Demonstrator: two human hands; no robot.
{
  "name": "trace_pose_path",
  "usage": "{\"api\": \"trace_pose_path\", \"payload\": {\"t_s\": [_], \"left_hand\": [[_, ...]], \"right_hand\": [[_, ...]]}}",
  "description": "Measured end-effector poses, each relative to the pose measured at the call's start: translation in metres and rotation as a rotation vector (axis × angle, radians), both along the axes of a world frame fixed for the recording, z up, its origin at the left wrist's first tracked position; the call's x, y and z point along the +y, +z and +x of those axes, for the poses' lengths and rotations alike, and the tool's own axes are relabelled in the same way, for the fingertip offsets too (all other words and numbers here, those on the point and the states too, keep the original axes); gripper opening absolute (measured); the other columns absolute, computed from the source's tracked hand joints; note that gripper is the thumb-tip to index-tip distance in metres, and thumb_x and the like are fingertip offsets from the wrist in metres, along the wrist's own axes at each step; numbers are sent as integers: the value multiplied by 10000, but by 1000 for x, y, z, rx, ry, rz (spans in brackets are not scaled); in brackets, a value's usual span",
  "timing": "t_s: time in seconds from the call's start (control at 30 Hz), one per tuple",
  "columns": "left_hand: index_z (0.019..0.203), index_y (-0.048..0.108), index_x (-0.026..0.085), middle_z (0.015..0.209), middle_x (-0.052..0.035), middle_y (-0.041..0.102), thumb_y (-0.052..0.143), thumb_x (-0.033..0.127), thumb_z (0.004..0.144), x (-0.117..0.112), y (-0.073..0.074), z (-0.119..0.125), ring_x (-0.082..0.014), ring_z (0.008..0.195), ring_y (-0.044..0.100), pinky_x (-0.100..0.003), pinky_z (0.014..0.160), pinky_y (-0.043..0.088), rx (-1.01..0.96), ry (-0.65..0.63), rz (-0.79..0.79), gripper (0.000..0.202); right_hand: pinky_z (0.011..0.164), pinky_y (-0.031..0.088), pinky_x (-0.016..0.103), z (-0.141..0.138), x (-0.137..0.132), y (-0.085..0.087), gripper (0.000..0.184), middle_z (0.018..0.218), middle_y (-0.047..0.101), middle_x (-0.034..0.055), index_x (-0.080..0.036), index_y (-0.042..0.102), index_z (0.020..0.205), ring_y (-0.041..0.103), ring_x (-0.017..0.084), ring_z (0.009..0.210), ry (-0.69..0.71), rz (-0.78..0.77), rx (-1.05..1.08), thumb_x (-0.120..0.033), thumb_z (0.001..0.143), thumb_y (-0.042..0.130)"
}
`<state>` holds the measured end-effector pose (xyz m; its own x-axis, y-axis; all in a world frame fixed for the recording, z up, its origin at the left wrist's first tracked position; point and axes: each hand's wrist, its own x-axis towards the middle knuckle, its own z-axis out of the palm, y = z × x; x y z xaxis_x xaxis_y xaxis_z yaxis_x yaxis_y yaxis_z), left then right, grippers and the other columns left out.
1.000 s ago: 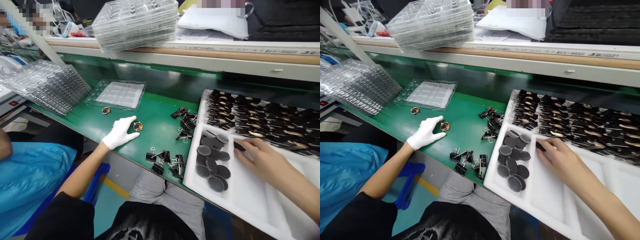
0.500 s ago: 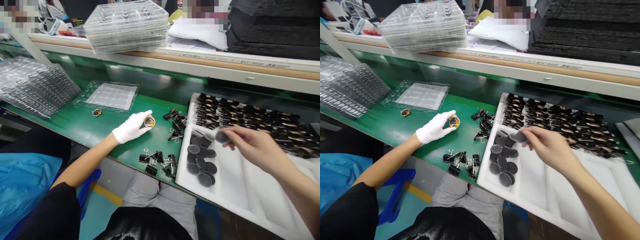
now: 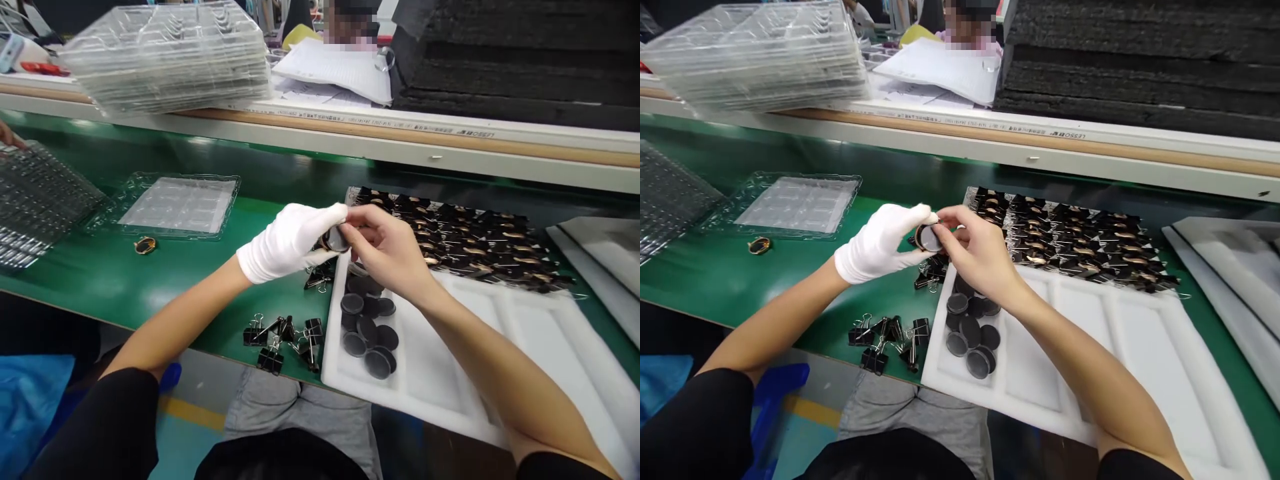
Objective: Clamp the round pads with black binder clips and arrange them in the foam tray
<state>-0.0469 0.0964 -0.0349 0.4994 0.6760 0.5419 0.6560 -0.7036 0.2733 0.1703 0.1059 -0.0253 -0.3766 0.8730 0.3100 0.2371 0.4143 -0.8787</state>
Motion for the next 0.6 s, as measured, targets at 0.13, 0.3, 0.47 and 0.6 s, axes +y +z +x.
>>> {"api": "trace_pose_path", "payload": {"t_s": [0.13, 0.3, 0.47, 0.6], "left_hand": [[1465, 567, 196, 1453, -168, 648, 704, 529, 919, 2, -9, 8, -318, 1273, 676, -451, 1039, 571, -193, 19, -84, 654], [1198, 711, 159, 1043, -67, 782, 646, 474, 973, 8, -4, 18, -175, 865, 737, -296, 804, 597, -455, 86, -349, 392], [1071, 738, 143, 899, -34, 765, 660, 435, 966, 19, 2, 21, -135, 745, 698, -255, 719, 560, -500, 87, -405, 320], [1205, 717, 166, 982, -45, 772, 703, 505, 931, 24, -7, 19, -140, 779, 696, -272, 754, 566, -457, 19, -389, 435]], "right_hand": [[632, 565, 361, -1, 10, -14, 319, 996, 735, 50, -262, 714, 1037, 686, 198, 693, -48, -44, 96, -555, 913, 740], [690, 597, 371, 1, 15, -12, 367, 1067, 708, 65, -263, 740, 1104, 695, 208, 790, -44, -73, 134, -575, 910, 736], [796, 619, 405, 12, 29, -7, 382, 1037, 742, 71, -217, 774, 1124, 715, 234, 907, 102, -154, 144, -452, 830, 842], [741, 616, 397, 15, 37, -12, 370, 969, 760, 74, -195, 775, 1063, 724, 226, 843, 54, -168, 226, -477, 831, 834]]}}
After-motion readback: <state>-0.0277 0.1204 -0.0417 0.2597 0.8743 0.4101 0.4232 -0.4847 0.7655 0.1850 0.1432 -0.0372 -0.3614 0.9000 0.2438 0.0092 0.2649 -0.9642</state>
